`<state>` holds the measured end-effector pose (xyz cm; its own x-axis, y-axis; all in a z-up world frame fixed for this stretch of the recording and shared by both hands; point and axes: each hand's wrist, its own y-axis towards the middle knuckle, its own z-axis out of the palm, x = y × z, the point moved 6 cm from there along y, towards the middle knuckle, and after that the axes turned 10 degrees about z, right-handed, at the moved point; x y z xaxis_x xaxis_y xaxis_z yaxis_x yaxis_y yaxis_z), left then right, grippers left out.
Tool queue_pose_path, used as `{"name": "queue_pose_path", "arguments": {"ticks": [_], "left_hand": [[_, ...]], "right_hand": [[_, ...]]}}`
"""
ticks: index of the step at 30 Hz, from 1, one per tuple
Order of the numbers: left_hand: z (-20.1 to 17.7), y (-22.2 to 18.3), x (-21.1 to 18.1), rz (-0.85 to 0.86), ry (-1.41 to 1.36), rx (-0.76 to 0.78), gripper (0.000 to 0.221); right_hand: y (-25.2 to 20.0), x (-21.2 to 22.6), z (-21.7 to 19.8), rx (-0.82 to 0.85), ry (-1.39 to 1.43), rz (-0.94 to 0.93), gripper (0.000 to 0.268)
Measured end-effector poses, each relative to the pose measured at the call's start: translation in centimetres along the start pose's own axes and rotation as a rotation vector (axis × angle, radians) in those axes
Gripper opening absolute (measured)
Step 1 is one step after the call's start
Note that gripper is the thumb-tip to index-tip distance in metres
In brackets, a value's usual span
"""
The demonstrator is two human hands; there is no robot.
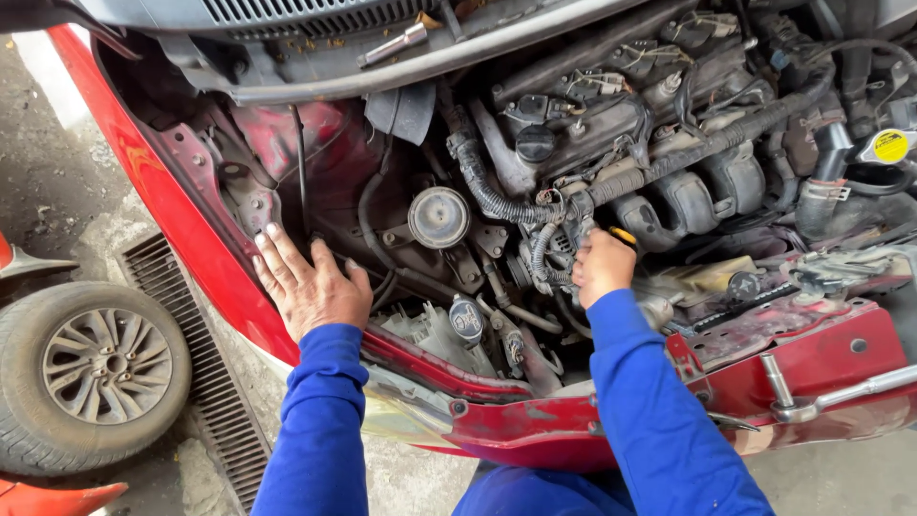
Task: Repairing a car engine by loosening bolts with a socket wrench and disconnecting electrical components
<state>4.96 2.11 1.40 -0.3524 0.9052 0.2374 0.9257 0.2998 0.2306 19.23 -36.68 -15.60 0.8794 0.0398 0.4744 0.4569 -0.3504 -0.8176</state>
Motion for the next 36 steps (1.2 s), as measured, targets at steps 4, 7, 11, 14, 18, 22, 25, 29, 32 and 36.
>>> {"name": "queue_pose_path", "arguments": {"ticks": [4,7,11,14,18,22,25,29,32,36], "left_hand": [[-0.2,0.3,-0.2,0.009,-0.015,-0.028,0.056],[-0.2,0.1,-0.1,0.016,-0.001,-0.022,0.057],[-0.2,0.0,-0.2,0.008,0.000,-0.015,0.057],[0.0,0.2,-0.1,-0.003,0.005,0.006,0.057],[-0.3,-0.2,-0.2,0.020,-0.029,-0.048,0.057],[-0.3,0.1,-0.1,0.026,-0.004,-0.059,0.056],[-0.2,0.1,-0.1,0.024,-0.003,-0.055,0.056],[-0.3,0.1,-0.2,0.015,-0.012,-0.041,0.055],[-0.5,0.1,-0.2,0.010,-0.009,-0.045,0.055],[-0.3,0.2,-0.1,0.014,-0.002,-0.038,0.055]], "right_hand": [[-5.3,2.4,0.7,0.249,0.361,0.351,0.031],[-2.4,1.6,-0.5,0.058,0.080,0.002,0.028],[1.6,-0.3,0.0,-0.063,-0.139,-0.176,0.023],[0.5,-0.1,1.1,0.125,0.257,0.082,0.018],[-3.1,0.9,0.1,0.173,0.331,0.261,0.030],[-0.1,0.1,-0.4,0.032,0.026,-0.084,0.021],[1.8,-0.6,-0.3,-0.022,0.024,-0.066,0.021],[0.7,-0.5,0.9,0.075,0.253,0.132,0.027],[-3.3,0.7,0.9,0.129,0.424,0.319,0.032],[-1.4,0.4,-0.1,-0.009,0.068,-0.026,0.029]]}}
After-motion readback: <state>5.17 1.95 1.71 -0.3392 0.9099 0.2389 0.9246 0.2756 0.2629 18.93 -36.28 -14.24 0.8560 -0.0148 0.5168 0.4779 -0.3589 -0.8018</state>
